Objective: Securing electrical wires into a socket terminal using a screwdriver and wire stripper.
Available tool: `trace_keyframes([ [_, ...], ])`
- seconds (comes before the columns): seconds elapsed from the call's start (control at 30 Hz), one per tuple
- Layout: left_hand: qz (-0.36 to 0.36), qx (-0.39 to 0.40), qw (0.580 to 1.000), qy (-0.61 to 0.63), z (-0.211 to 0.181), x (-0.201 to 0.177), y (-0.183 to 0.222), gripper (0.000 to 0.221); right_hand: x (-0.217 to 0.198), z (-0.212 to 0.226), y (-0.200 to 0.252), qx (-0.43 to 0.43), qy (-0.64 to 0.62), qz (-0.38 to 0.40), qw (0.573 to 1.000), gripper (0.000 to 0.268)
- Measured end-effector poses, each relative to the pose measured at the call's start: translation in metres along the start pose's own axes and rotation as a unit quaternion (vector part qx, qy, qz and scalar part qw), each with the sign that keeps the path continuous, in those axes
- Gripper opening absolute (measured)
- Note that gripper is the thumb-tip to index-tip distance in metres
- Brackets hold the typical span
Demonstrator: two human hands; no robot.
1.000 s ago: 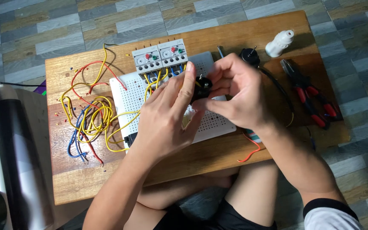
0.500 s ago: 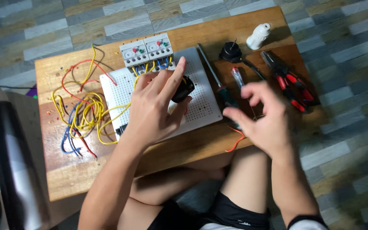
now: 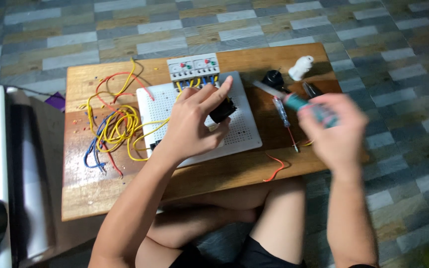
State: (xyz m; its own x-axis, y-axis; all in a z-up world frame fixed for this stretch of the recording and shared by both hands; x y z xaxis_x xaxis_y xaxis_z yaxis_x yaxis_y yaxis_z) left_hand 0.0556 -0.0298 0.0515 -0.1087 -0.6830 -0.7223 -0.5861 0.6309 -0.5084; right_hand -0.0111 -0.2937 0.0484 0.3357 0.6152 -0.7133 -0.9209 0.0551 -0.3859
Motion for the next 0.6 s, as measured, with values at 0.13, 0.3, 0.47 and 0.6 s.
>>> trace_keyframes([
  [0.13,0.029,-0.026,0.999,-0.011,-0.003,-0.003,-0.003,0.076,-0.052,-0.013,-0.034,-0.150,0.000,-0.010,0.989,0.032],
  [0.3,0.032,-0.038,0.999,0.005,0.001,-0.004,-0.005,0.079,-0.060,-0.100,-0.111,-0.103,-0.344,-0.054,0.932,0.050],
  [0.47,0.039,-0.052,0.998,0.024,0.004,-0.005,-0.008,0.079,-0.024,-0.048,-0.136,-0.206,-0.485,-0.108,0.843,0.044],
  [0.6,0.056,-0.048,0.997,0.035,0.002,-0.004,-0.010,0.075,-0.002,-0.057,-0.118,-0.134,-0.494,-0.096,0.854,0.044],
])
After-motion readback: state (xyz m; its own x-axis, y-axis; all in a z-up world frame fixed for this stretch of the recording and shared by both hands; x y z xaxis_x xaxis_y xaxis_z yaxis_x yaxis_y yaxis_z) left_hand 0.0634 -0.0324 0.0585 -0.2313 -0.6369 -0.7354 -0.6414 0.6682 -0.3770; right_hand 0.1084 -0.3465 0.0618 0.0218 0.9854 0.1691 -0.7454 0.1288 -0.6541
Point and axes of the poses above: each hand's wrist, its own y-axis away from the middle knuckle, its own x-axis out of the palm, z = x × y, the point moved 9 cm from there along -y, towards the middle knuckle, and after that the axes turned 15 degrees about z, right-handed, at the moved point
